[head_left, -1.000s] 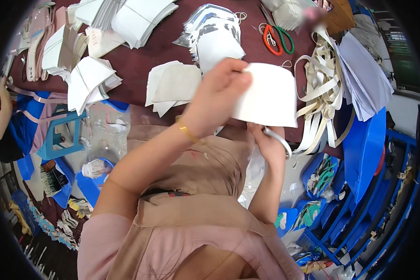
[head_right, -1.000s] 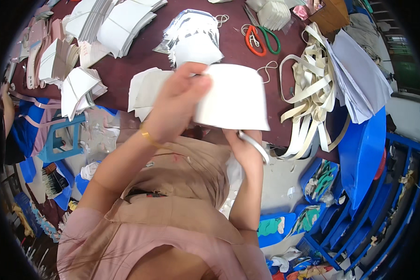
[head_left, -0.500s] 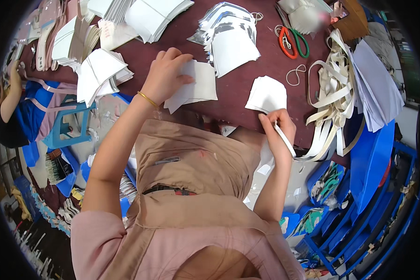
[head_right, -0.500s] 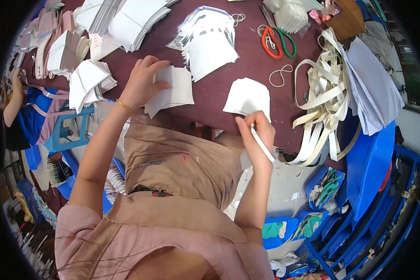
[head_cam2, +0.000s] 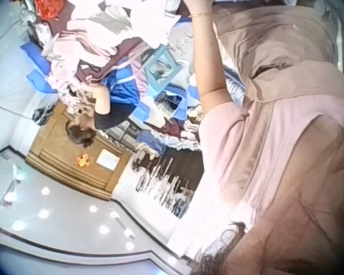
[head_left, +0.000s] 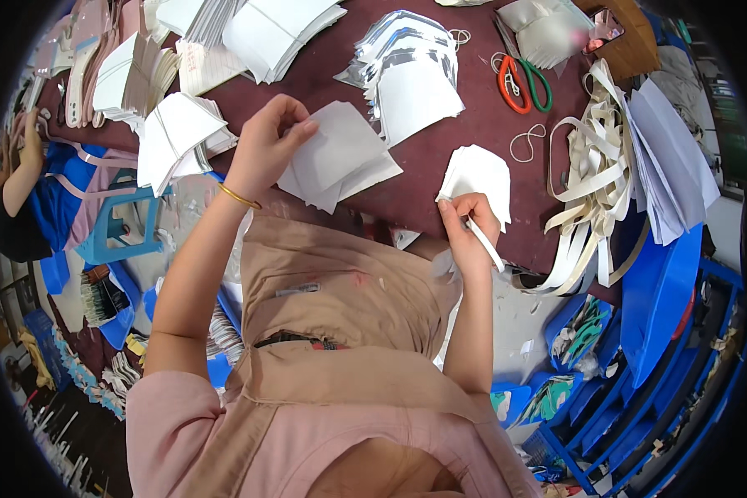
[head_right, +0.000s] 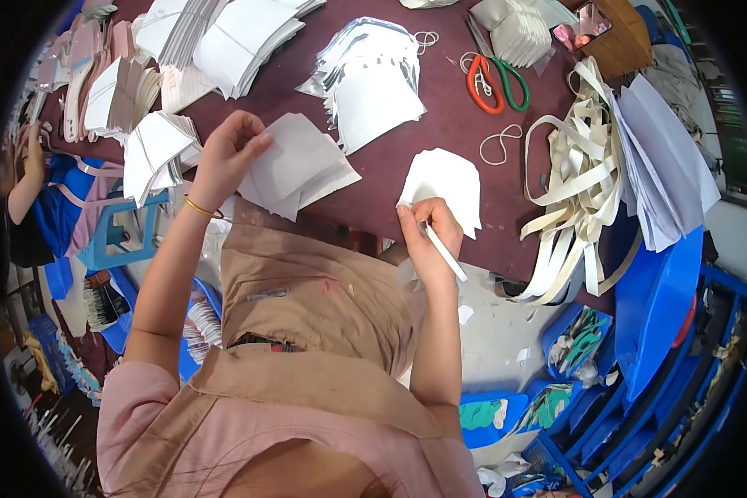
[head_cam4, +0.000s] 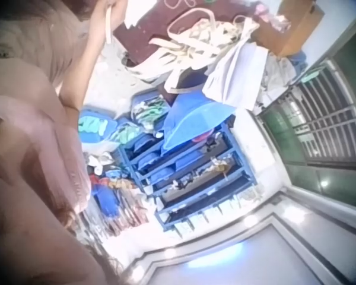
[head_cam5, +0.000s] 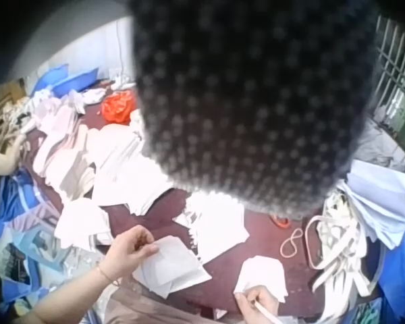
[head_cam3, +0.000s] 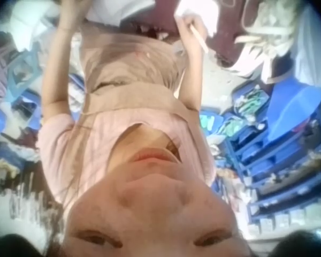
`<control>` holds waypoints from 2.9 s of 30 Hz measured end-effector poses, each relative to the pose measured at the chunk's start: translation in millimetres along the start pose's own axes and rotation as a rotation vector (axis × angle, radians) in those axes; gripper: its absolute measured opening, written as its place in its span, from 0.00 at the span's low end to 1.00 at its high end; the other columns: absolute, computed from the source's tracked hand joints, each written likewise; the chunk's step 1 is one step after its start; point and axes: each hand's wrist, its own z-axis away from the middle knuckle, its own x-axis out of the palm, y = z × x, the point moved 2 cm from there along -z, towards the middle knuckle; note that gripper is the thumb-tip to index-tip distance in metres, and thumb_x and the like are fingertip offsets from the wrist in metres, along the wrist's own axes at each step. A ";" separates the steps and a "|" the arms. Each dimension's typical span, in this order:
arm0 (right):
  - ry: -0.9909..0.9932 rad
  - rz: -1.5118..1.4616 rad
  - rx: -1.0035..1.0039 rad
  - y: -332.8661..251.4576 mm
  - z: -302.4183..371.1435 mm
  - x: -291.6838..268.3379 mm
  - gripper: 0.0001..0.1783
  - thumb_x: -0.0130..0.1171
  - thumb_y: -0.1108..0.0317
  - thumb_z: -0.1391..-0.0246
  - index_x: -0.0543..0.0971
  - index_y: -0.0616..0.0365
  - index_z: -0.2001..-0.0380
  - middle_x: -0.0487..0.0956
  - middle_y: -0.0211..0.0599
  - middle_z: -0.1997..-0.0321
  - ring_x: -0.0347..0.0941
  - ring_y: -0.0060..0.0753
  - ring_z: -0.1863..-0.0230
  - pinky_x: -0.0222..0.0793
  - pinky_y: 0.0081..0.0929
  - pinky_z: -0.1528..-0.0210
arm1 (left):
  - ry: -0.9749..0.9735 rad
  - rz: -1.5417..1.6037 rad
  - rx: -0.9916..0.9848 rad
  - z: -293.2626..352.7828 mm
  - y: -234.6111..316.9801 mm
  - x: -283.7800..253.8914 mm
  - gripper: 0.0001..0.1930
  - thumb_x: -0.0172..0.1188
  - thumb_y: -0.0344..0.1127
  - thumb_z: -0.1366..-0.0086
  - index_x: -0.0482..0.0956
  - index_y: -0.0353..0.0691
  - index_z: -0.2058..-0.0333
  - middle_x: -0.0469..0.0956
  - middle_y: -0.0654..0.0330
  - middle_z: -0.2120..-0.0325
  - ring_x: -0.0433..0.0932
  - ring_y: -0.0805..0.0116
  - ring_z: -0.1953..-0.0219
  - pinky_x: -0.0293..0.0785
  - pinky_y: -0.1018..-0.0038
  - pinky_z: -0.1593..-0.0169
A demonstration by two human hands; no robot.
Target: Assemble shoe components by attaching decorative holographic pieces to shoe liners.
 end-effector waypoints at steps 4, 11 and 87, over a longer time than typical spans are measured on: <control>0.049 0.023 -0.055 -3.7 -1.2 1.9 0.15 0.64 0.73 0.50 0.66 0.58 0.78 0.72 0.31 0.79 0.61 0.21 0.80 0.61 0.20 0.76 | 0.083 0.034 0.058 -2.9 -13.2 14.9 0.07 0.62 0.27 0.42 0.73 0.37 0.67 0.73 0.66 0.74 0.71 0.77 0.71 0.69 0.80 0.64; 0.079 0.062 -0.084 0.0 -0.9 2.2 0.15 0.64 0.73 0.51 0.66 0.58 0.79 0.71 0.31 0.81 0.60 0.22 0.81 0.60 0.21 0.77 | 0.164 -0.242 0.717 -3.2 36.3 17.2 0.06 0.61 0.26 0.41 0.74 0.38 0.66 0.74 0.64 0.71 0.71 0.77 0.69 0.69 0.81 0.62; 0.017 0.266 -0.541 -62.7 -84.8 9.8 0.05 0.61 0.77 0.56 0.79 0.58 0.72 0.76 0.37 0.69 0.74 0.41 0.67 0.70 0.30 0.64 | -0.334 0.589 -0.250 -52.9 35.8 115.8 0.12 0.57 0.35 0.38 0.79 0.31 0.62 0.78 0.61 0.66 0.74 0.75 0.63 0.69 0.78 0.58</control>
